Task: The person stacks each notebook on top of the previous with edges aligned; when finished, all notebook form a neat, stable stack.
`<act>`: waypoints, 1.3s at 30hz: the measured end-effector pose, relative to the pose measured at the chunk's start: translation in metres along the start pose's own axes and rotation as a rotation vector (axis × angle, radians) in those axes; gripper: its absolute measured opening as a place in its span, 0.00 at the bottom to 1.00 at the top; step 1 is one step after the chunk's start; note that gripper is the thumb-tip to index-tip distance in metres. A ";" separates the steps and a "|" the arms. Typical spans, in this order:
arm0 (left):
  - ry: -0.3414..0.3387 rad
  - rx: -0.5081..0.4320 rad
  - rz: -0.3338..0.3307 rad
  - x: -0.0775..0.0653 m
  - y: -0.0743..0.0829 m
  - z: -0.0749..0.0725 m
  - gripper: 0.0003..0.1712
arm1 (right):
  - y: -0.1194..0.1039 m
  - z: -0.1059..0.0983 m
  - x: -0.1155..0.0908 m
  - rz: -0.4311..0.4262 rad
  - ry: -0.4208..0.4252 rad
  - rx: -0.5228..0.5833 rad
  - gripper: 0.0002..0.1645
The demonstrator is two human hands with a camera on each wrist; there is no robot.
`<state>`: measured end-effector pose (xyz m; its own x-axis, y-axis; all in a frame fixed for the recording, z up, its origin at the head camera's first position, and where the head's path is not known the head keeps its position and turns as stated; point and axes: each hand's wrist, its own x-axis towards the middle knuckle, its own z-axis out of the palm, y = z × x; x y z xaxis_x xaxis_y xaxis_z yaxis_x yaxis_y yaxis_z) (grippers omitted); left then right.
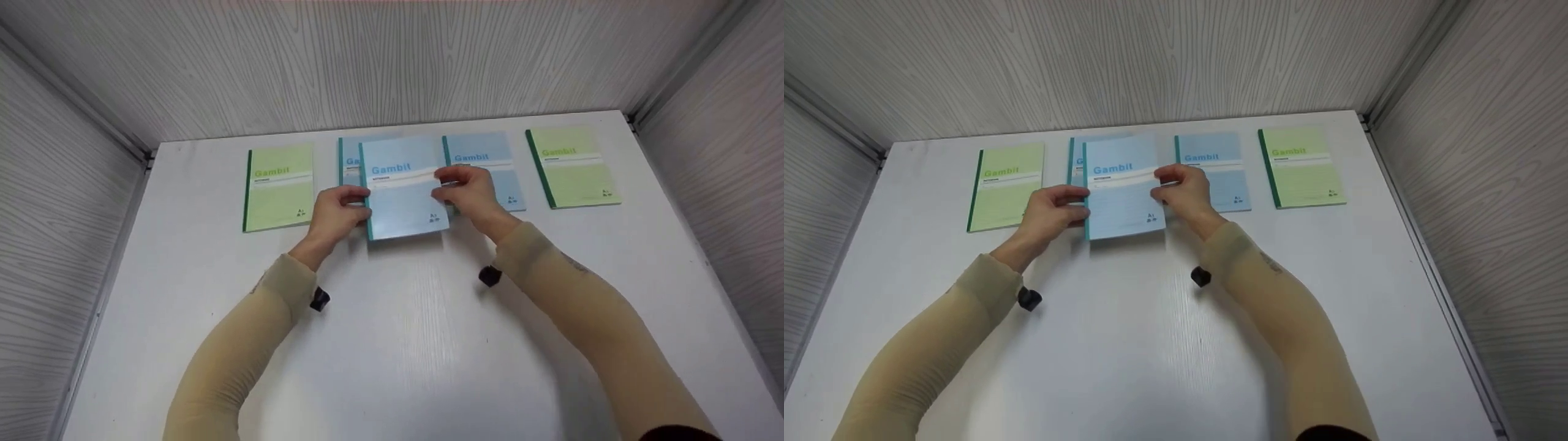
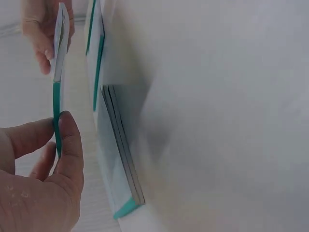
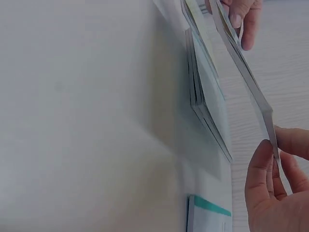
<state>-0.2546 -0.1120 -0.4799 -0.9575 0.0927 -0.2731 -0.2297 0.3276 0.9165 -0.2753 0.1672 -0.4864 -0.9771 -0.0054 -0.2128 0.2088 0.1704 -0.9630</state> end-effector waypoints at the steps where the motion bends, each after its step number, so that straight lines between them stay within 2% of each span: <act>1: 0.018 0.024 -0.009 0.005 0.001 -0.005 0.23 | -0.003 0.007 0.006 0.002 0.003 -0.003 0.22; 4: 0.067 0.095 -0.029 0.018 0.003 -0.018 0.23 | -0.011 0.026 0.023 -0.001 0.013 -0.035 0.21; 8: 0.116 0.174 -0.043 0.033 0.006 -0.028 0.22 | -0.022 0.046 0.039 0.006 0.046 -0.155 0.20; 12: 0.150 0.245 -0.044 0.046 0.007 -0.030 0.21 | -0.029 0.059 0.051 0.048 0.075 -0.266 0.22; 16: 0.171 0.292 -0.049 0.055 0.004 -0.029 0.21 | -0.031 0.069 0.057 0.072 0.095 -0.308 0.22; 20: 0.181 0.347 -0.064 0.059 -0.001 -0.027 0.21 | -0.028 0.076 0.062 0.069 0.098 -0.315 0.25; 26: 0.221 0.419 -0.043 0.061 -0.009 -0.024 0.20 | -0.016 0.082 0.065 0.113 0.064 -0.356 0.32; 29: 0.242 0.433 -0.011 0.061 -0.013 -0.021 0.19 | -0.009 0.083 0.066 0.125 0.064 -0.399 0.29; 34: 0.299 0.449 0.056 0.061 -0.017 -0.018 0.17 | -0.004 0.083 0.070 0.095 0.066 -0.438 0.25; 39: 0.307 0.447 0.024 0.062 -0.018 -0.017 0.16 | -0.004 0.082 0.073 0.114 0.051 -0.457 0.26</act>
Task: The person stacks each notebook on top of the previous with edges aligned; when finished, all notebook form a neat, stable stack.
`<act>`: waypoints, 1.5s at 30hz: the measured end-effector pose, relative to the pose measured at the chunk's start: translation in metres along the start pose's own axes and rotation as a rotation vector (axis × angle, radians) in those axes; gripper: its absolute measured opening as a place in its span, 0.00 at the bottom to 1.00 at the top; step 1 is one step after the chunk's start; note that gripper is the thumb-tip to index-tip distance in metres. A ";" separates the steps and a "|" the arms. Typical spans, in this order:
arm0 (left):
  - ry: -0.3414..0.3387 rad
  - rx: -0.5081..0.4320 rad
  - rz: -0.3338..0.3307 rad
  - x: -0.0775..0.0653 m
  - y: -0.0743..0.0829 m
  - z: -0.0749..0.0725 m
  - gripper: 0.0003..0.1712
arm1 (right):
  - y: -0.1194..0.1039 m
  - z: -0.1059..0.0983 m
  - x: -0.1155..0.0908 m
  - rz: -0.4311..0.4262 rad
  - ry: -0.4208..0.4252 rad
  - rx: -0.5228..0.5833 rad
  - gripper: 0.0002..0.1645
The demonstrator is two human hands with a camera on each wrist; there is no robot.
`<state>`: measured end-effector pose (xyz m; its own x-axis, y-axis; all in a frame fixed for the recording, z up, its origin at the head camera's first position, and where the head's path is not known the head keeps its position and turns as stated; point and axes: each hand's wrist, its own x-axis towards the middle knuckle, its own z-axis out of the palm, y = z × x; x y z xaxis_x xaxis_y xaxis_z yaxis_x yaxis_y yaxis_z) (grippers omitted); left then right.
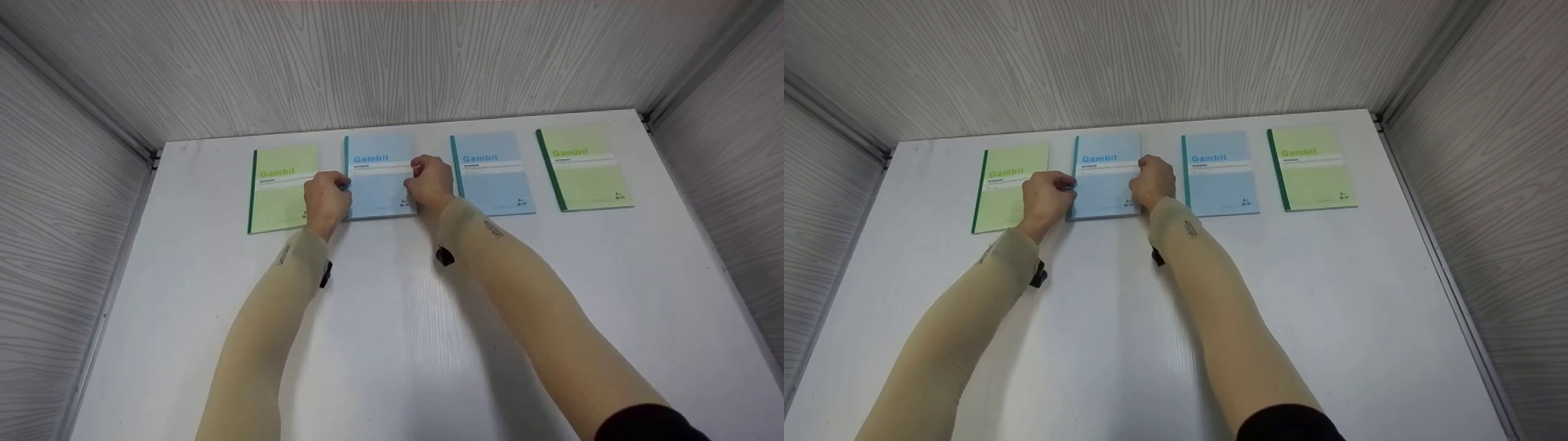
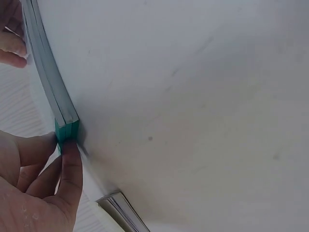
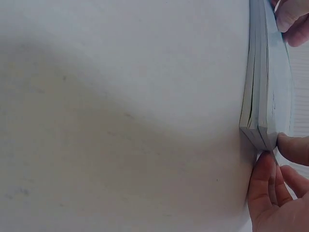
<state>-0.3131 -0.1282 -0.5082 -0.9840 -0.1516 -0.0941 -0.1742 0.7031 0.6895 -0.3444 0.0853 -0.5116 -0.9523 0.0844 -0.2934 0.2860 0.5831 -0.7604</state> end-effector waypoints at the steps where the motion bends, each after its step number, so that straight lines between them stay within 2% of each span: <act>1: -0.002 0.002 -0.004 0.000 0.000 0.001 0.16 | 0.001 -0.001 0.000 0.000 -0.003 -0.005 0.26; 7: -0.049 -0.005 -0.024 0.001 0.002 0.002 0.16 | 0.004 -0.006 0.000 0.009 -0.027 0.000 0.28; 11: -0.109 -0.060 -0.029 -0.001 -0.001 -0.007 0.18 | -0.003 -0.007 -0.008 -0.015 -0.013 -0.032 0.30; 14: -0.187 -0.136 -0.068 -0.005 -0.004 -0.024 0.19 | -0.013 -0.003 -0.020 -0.123 0.015 -0.067 0.29; 16: -0.249 -0.183 -0.094 -0.009 -0.008 -0.039 0.21 | -0.023 0.003 -0.028 -0.197 -0.005 -0.067 0.29; 19: -0.334 -0.240 -0.113 -0.010 -0.018 -0.064 0.23 | -0.037 0.014 -0.039 -0.260 -0.094 -0.022 0.28; 22: -0.365 -0.265 -0.094 -0.008 -0.033 -0.087 0.26 | -0.050 0.030 -0.046 -0.263 -0.198 -0.002 0.28; 27: -0.336 -0.208 -0.088 -0.005 -0.058 -0.119 0.31 | -0.070 0.058 -0.056 -0.205 -0.313 -0.025 0.30; 31: -0.293 -0.107 -0.111 -0.004 -0.074 -0.131 0.32 | -0.083 0.074 -0.062 -0.128 -0.388 -0.005 0.32; 37: -0.145 0.074 -0.191 -0.002 -0.092 -0.134 0.32 | -0.093 0.089 -0.071 -0.024 -0.492 0.101 0.38; 41: -0.130 0.086 -0.248 -0.003 -0.099 -0.132 0.33 | -0.093 0.096 -0.074 0.039 -0.507 0.161 0.40; 45: -0.108 0.072 -0.247 -0.006 -0.104 -0.129 0.32 | -0.093 0.101 -0.076 0.043 -0.518 0.189 0.40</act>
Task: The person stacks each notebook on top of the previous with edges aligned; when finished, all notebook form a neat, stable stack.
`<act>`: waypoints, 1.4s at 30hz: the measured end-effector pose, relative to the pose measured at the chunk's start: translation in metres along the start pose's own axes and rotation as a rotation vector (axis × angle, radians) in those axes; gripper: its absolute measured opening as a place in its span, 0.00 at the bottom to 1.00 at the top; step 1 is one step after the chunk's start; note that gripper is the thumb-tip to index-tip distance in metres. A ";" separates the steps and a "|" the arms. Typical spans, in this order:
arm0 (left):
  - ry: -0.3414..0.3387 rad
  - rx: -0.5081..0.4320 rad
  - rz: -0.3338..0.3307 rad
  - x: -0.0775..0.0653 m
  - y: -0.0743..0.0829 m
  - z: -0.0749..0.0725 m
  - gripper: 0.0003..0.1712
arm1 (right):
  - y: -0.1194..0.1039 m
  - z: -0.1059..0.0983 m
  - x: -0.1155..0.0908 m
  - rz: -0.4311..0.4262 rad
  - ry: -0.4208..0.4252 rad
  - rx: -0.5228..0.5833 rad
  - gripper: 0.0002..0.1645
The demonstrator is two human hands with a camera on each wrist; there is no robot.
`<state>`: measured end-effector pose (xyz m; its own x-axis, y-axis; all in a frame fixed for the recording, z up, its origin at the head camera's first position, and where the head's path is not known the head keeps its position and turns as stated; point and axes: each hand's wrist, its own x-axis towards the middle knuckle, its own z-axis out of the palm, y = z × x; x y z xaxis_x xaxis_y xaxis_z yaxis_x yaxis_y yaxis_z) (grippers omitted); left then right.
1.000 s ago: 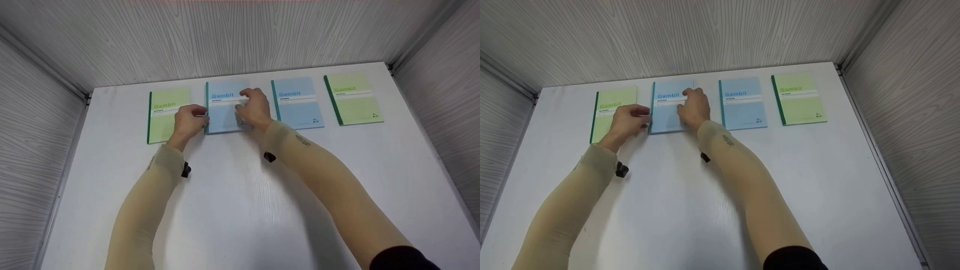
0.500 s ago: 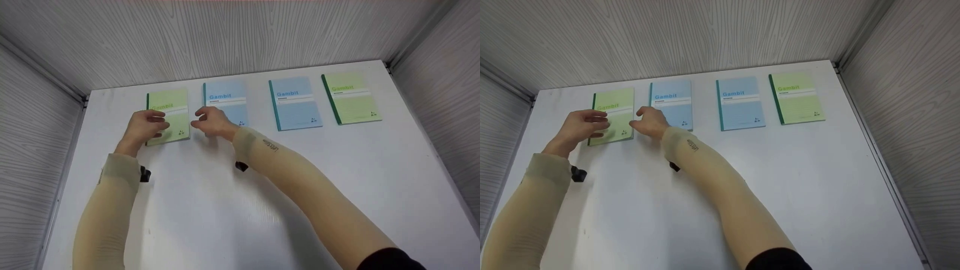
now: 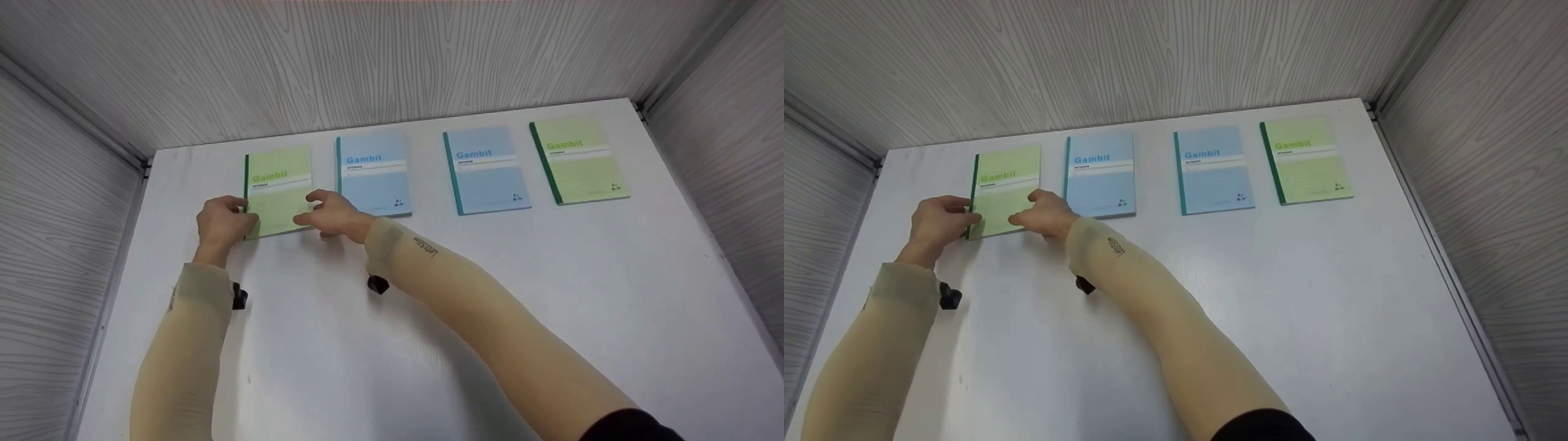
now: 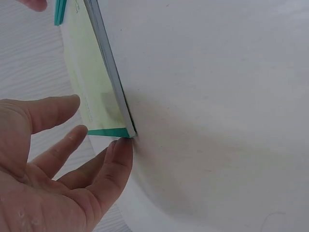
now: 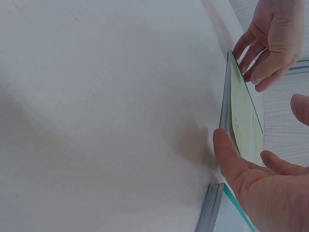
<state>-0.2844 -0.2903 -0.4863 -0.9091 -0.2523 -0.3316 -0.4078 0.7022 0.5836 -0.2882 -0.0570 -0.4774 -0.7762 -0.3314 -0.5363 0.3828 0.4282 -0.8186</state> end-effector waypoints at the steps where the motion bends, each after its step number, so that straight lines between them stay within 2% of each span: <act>1: 0.003 -0.001 0.005 0.000 -0.001 0.001 0.32 | 0.000 0.000 0.000 -0.006 -0.002 -0.001 0.40; 5: 0.000 -0.029 0.002 0.000 -0.004 0.001 0.33 | 0.002 0.000 0.001 -0.030 -0.017 -0.002 0.39; 9: -0.026 -0.139 -0.027 -0.001 -0.009 -0.004 0.31 | 0.004 -0.002 0.001 -0.039 -0.010 0.005 0.39; 16: -0.070 -0.387 -0.101 -0.009 -0.020 -0.008 0.30 | 0.008 0.003 -0.002 -0.033 -0.019 -0.007 0.38; 21: -0.091 -0.642 -0.149 -0.019 -0.030 -0.009 0.31 | 0.011 0.008 -0.002 -0.061 -0.014 -0.002 0.36; 24: -0.105 -0.774 -0.142 -0.026 -0.034 -0.010 0.31 | 0.012 0.011 -0.002 -0.082 -0.002 0.016 0.35; 29: -0.133 -0.879 -0.091 -0.037 -0.035 -0.013 0.30 | 0.014 0.015 -0.001 -0.128 0.096 0.075 0.28; 33: -0.148 -0.897 -0.050 -0.044 -0.034 -0.014 0.30 | 0.011 0.015 -0.001 -0.142 0.224 0.143 0.24; 35: -0.141 -0.868 -0.017 -0.047 -0.032 -0.013 0.29 | 0.010 0.011 -0.002 -0.156 0.272 0.157 0.23; 38: -0.106 -0.775 0.037 -0.050 -0.026 -0.010 0.28 | 0.007 0.002 -0.004 -0.180 0.297 0.143 0.24; 42: -0.069 -0.590 0.129 -0.052 -0.013 -0.004 0.28 | 0.005 -0.017 -0.006 -0.211 0.299 0.095 0.25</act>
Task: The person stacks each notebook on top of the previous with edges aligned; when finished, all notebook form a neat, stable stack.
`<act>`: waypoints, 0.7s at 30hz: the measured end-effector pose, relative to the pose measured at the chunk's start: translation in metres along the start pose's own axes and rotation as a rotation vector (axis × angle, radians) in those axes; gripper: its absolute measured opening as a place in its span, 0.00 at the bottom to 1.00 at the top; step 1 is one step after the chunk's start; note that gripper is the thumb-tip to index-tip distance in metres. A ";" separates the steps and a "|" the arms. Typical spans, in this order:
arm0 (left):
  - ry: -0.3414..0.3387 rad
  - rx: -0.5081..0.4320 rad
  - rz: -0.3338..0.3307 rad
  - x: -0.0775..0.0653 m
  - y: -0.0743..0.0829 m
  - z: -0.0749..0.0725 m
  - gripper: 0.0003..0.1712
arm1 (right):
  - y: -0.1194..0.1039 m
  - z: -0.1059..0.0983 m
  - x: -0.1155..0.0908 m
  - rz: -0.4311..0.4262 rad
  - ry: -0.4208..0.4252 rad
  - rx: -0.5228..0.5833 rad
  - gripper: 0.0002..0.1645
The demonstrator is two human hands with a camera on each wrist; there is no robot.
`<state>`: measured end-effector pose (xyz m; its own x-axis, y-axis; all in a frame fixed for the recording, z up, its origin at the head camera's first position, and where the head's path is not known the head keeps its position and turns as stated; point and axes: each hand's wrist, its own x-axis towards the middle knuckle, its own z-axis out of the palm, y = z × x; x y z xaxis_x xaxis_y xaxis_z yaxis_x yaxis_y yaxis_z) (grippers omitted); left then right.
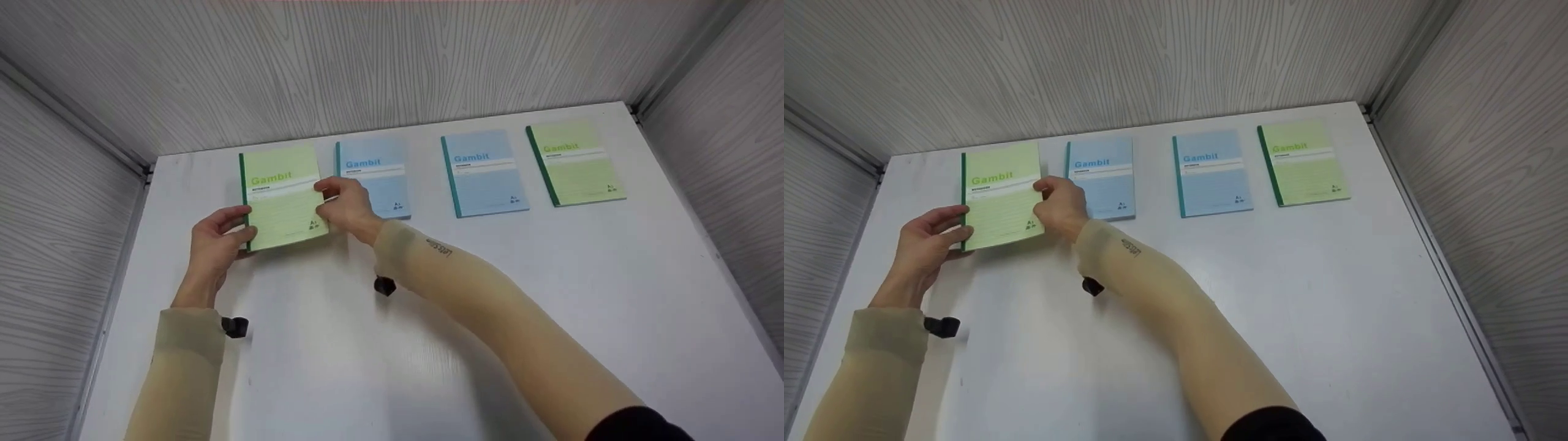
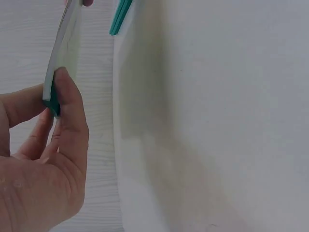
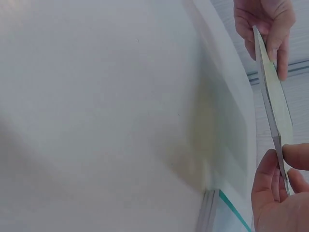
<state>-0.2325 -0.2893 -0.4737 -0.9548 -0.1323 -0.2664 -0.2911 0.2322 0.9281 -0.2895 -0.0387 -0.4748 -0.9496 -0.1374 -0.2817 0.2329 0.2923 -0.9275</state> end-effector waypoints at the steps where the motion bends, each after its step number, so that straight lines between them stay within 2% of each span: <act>1: -0.007 0.046 0.022 0.000 0.003 0.004 0.27 | 0.000 -0.006 0.001 -0.011 -0.003 -0.012 0.26; 5: -0.047 0.157 0.089 0.003 0.015 0.023 0.26 | 0.002 -0.031 0.005 -0.060 -0.013 -0.035 0.29; 10: -0.099 0.169 0.099 0.014 0.026 0.054 0.26 | 0.013 -0.066 0.010 -0.101 0.008 0.047 0.29; 15: -0.121 0.191 0.085 0.030 0.031 0.085 0.27 | 0.027 -0.097 0.013 -0.066 0.040 0.067 0.29; 21: -0.121 0.311 0.108 0.048 0.037 0.116 0.25 | 0.042 -0.119 0.018 -0.007 0.085 0.062 0.32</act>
<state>-0.2963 -0.1756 -0.4819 -0.9759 0.0198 -0.2173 -0.1750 0.5235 0.8338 -0.3219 0.0837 -0.4897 -0.9650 -0.0581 -0.2557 0.2361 0.2317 -0.9437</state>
